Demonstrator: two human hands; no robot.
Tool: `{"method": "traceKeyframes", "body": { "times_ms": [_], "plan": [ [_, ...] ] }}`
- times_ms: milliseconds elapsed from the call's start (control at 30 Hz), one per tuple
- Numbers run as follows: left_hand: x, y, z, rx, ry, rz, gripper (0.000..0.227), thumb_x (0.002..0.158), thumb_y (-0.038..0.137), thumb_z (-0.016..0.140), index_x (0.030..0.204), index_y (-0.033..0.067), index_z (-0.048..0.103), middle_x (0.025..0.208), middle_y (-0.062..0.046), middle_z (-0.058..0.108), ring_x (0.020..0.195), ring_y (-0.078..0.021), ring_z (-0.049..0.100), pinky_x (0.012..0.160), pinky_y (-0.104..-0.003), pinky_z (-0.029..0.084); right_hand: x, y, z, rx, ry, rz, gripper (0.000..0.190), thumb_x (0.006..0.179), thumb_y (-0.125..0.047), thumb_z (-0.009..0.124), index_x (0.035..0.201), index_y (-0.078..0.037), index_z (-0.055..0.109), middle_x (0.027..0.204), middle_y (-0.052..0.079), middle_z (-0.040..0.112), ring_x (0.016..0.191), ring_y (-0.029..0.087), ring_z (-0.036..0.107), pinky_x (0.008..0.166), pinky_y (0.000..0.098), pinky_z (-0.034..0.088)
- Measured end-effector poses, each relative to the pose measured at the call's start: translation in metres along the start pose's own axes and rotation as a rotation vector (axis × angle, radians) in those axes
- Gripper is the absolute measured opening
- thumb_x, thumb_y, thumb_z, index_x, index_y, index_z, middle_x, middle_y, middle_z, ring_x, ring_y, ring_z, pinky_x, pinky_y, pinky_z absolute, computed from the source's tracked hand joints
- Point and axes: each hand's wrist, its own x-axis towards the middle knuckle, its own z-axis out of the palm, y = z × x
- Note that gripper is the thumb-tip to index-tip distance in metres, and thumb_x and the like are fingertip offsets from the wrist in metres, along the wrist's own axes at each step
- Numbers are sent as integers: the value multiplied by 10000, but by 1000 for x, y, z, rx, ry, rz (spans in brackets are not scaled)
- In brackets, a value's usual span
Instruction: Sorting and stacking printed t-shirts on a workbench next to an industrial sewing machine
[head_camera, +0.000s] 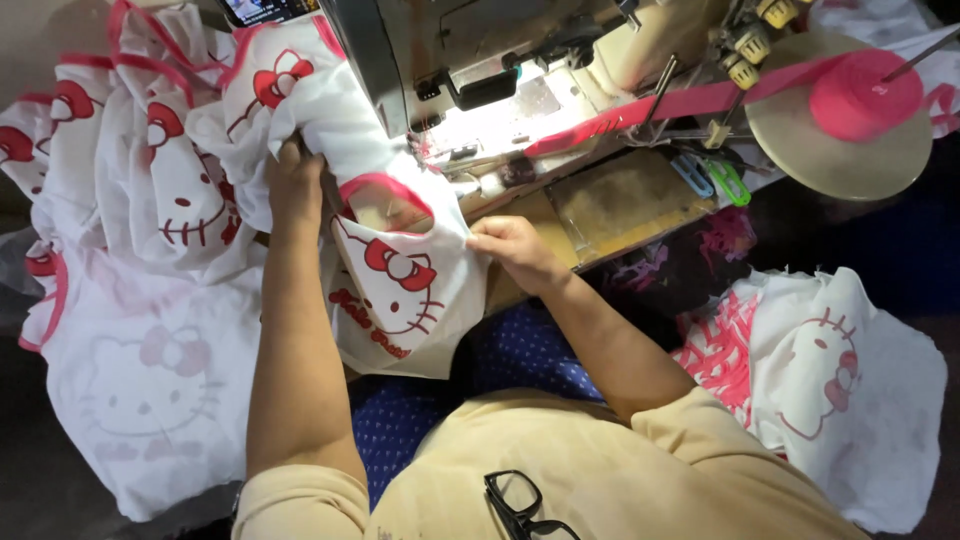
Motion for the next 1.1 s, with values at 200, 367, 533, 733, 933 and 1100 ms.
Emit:
{"method": "traceKeyframes", "body": {
  "times_ms": [200,367,533,733,933,1100],
  "plan": [
    [-69,40,-7,-538,67,68,696,1079,73,566,1640,8,159,1612,-348,288,1505,-463,300,1244,-581,222,-12,-5,3,-236,-11,-153,216,868,6,701,1077,-21,749,710,16,593,682,85,522,614,222,450],
    [-152,54,16,109,183,80,844,689,392,759,1430,44,553,1101,-120,670,1026,-309,605,1064,-525,356,-36,16,-3,-155,41,-250,415,955,38,588,1359,-56,564,739,56,631,541,79,556,501,195,470],
    [-151,41,20,65,295,139,322,813,403,739,963,140,628,763,-14,597,758,-247,595,998,-485,420,-32,4,5,-269,77,-325,411,905,73,563,1287,-60,632,706,39,619,527,93,562,507,215,476],
    [-88,48,-34,342,463,309,218,870,281,799,860,141,633,737,-31,560,719,-245,585,997,-505,436,5,-13,20,-412,126,-477,382,889,68,600,1224,-82,710,766,70,625,667,121,547,643,284,522],
    [17,-1,-22,418,539,330,231,785,265,781,992,195,704,769,-29,603,732,-256,626,976,-513,448,25,-46,47,-983,259,-721,188,968,-99,636,1077,-178,767,855,53,756,804,240,756,734,312,590],
    [45,-17,11,438,646,231,292,691,312,805,960,267,701,840,-19,635,745,-278,661,820,-523,478,25,-56,48,-1252,236,-624,221,960,-199,630,1095,-342,730,709,-84,671,707,122,724,705,269,592]
  ]
}}
